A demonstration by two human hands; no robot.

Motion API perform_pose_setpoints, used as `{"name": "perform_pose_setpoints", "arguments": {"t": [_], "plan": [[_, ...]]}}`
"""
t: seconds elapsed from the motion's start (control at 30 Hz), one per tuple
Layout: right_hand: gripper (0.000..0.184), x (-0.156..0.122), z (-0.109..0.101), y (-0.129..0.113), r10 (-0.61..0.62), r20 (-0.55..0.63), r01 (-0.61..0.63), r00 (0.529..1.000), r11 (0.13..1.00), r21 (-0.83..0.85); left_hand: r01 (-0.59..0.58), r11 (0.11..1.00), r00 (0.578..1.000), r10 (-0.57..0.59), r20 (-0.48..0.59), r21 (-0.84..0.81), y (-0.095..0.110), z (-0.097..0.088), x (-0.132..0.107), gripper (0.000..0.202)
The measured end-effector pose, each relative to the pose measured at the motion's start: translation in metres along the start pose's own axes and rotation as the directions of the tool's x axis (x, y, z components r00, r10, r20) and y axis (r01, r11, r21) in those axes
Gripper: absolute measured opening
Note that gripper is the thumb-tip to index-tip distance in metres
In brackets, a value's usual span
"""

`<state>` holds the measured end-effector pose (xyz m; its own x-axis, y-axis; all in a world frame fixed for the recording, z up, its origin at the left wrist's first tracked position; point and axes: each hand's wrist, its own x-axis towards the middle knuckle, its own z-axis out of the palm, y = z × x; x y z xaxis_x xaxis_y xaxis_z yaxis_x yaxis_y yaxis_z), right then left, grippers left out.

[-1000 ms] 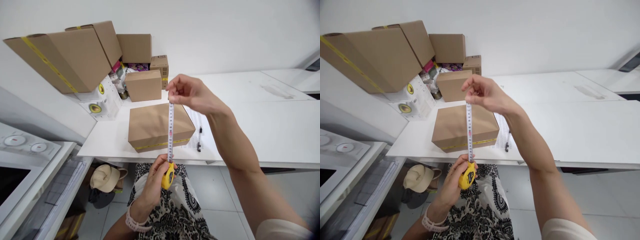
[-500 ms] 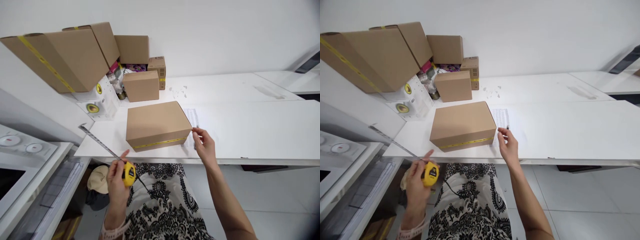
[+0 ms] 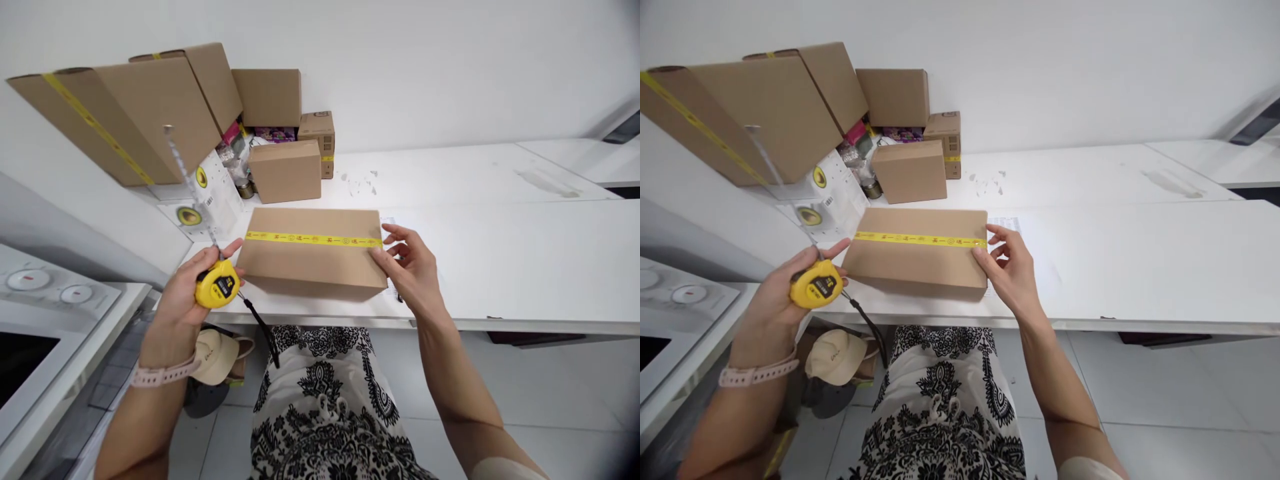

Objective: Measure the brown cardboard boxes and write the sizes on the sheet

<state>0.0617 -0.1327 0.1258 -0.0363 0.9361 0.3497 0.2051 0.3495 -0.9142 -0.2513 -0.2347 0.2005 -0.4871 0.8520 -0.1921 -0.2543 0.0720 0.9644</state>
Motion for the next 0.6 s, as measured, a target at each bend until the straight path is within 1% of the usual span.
{"name": "perform_pose_setpoints", "arguments": {"t": [0.07,0.17,0.23,0.27,0.33,0.4,0.43,0.47,0.53,0.6], "plan": [[0.044,0.014,0.008,-0.001,-0.009,-0.003,0.009,1.000,0.999,-0.034,0.066,0.998,0.998,-0.066,0.017,0.007,0.016,0.007,0.010,0.011],[0.036,0.032,0.015,0.002,-0.021,0.037,0.025,0.999,0.995,-0.092,0.113,0.993,0.992,-0.114,0.052,0.018,0.026,0.014,0.012,0.005],[0.032,0.039,0.015,0.000,-0.065,0.058,0.072,0.996,0.989,-0.132,0.181,0.981,0.976,-0.188,0.113,0.070,0.022,0.018,0.004,0.008],[0.029,0.043,0.014,-0.002,-0.101,0.064,0.110,0.993,0.983,-0.144,0.228,0.967,0.958,-0.244,0.150,0.113,0.018,0.019,-0.002,0.010],[0.025,0.050,0.013,-0.010,-0.202,0.072,0.210,0.977,0.967,-0.146,0.327,0.923,0.904,-0.368,0.219,0.205,0.006,0.021,-0.014,0.015],[0.027,0.058,0.016,-0.020,-0.317,0.105,0.329,0.943,0.935,-0.130,0.404,0.872,0.839,-0.473,0.268,0.275,-0.008,0.024,-0.025,0.020],[0.029,0.063,0.019,-0.024,-0.370,0.137,0.386,0.919,0.914,-0.120,0.427,0.853,0.815,-0.507,0.282,0.299,-0.014,0.026,-0.028,0.021],[0.031,0.069,0.025,-0.028,-0.415,0.173,0.436,0.893,0.893,-0.109,0.440,0.839,0.799,-0.528,0.288,0.318,-0.019,0.028,-0.030,0.022],[0.034,0.080,0.038,-0.032,-0.469,0.268,0.505,0.842,0.860,-0.080,0.447,0.823,0.790,-0.547,0.277,0.351,-0.025,0.034,-0.030,0.022],[0.036,0.090,0.052,-0.034,-0.470,0.372,0.521,0.800,0.853,-0.042,0.441,0.815,0.798,-0.547,0.251,0.375,-0.026,0.042,-0.028,0.021]]}}
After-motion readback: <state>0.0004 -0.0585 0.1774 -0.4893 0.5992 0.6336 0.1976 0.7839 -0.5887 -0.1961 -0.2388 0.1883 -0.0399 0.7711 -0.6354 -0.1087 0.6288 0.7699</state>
